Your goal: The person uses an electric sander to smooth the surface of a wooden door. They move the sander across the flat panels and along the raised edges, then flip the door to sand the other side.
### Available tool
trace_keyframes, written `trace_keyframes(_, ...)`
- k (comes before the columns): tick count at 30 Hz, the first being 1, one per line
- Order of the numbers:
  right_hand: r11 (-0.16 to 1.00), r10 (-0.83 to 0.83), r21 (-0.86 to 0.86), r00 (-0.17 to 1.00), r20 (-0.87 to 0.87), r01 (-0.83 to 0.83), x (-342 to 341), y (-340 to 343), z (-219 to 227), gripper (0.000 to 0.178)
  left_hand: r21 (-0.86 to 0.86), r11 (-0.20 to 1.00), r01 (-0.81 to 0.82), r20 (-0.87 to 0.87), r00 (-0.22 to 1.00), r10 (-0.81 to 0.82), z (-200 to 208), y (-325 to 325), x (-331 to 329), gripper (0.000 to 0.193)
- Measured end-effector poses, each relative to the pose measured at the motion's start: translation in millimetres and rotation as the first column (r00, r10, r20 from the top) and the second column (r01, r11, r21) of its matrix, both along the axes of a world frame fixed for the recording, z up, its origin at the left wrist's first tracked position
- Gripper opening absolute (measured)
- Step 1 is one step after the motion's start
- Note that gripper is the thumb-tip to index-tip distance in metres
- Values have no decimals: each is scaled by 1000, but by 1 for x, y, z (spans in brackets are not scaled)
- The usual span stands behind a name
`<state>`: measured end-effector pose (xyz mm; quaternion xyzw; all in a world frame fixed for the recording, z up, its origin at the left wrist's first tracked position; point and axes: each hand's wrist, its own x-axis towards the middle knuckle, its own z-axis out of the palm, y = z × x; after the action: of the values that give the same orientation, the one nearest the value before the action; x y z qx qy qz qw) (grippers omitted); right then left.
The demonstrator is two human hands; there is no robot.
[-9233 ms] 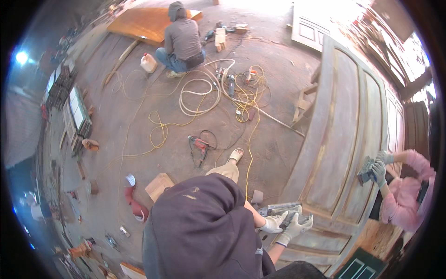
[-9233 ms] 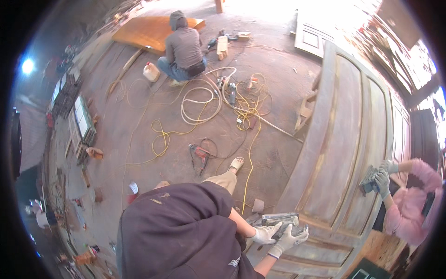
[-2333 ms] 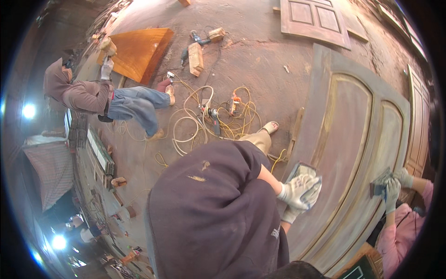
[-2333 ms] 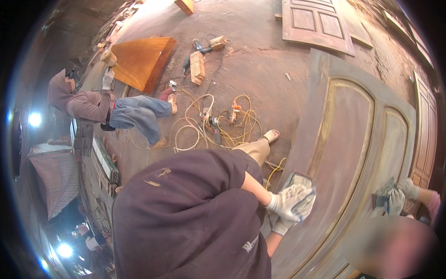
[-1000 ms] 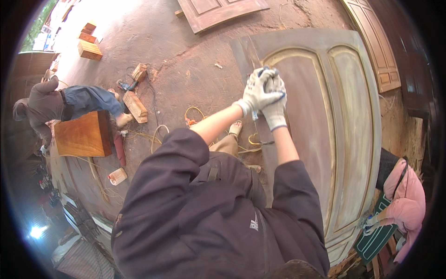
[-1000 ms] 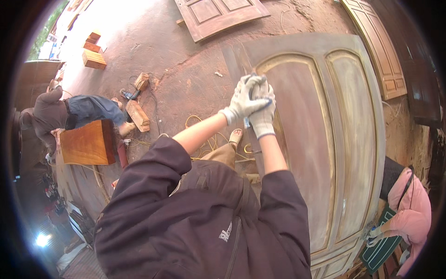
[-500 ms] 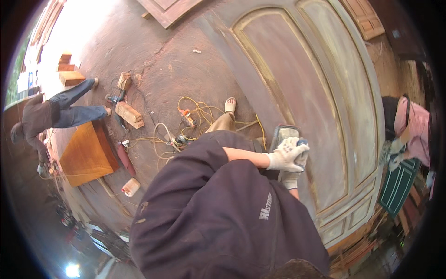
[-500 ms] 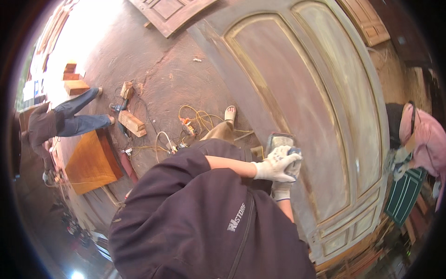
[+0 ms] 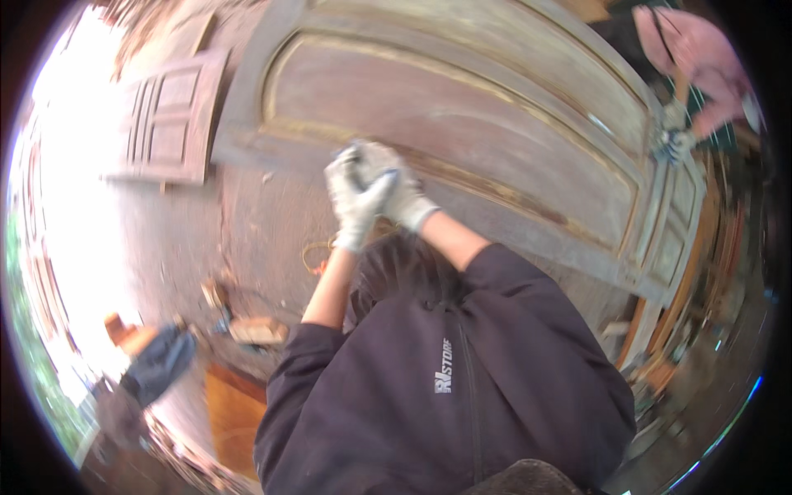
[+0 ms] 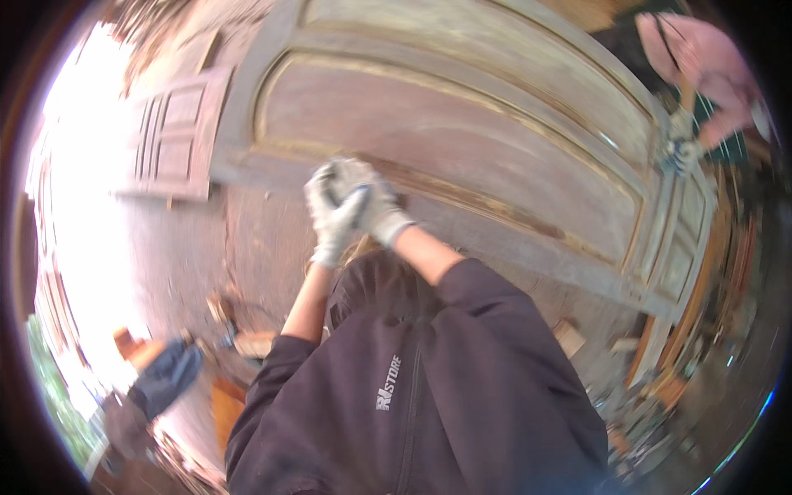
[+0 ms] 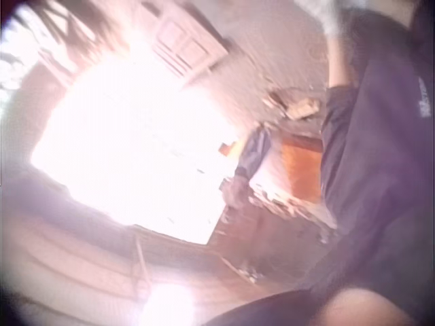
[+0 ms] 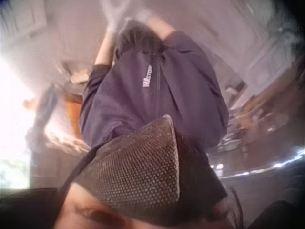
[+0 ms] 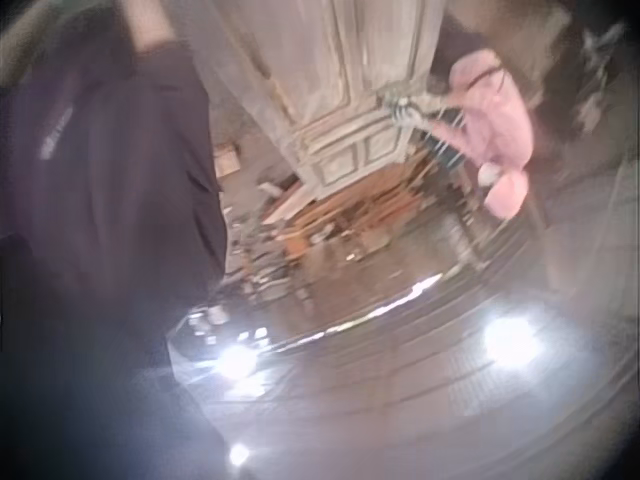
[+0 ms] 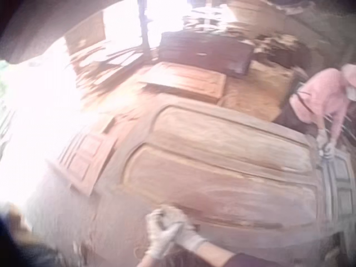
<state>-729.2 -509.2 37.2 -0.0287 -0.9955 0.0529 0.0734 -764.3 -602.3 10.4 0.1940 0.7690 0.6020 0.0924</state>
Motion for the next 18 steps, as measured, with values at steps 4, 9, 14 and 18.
trace_keyframes(4, 984, -166, -76, 986, -17, 164, -34, 7, 19, 37, -51, 997, 58, -40, 997, -61, -7, -5, -66, 77)
trace_keyframes(9, 900, -321, -353, 937, -140, 256, 26, -11, -22, 43, -185, 943, 277, -123, 946, -301, -7, -4, -8, 75)
trace_keyframes(14, 795, -456, -453, 890, -9, 403, 130, 40, 22, 57, -407, 844, 348, -177, 877, -447, -35, 20, 37, 72)
trace_keyframes(18, 636, -698, -515, 714, -64, 575, 233, 79, 32, 57, -854, 499, 147, -109, 888, -447, -69, 12, 48, 88)
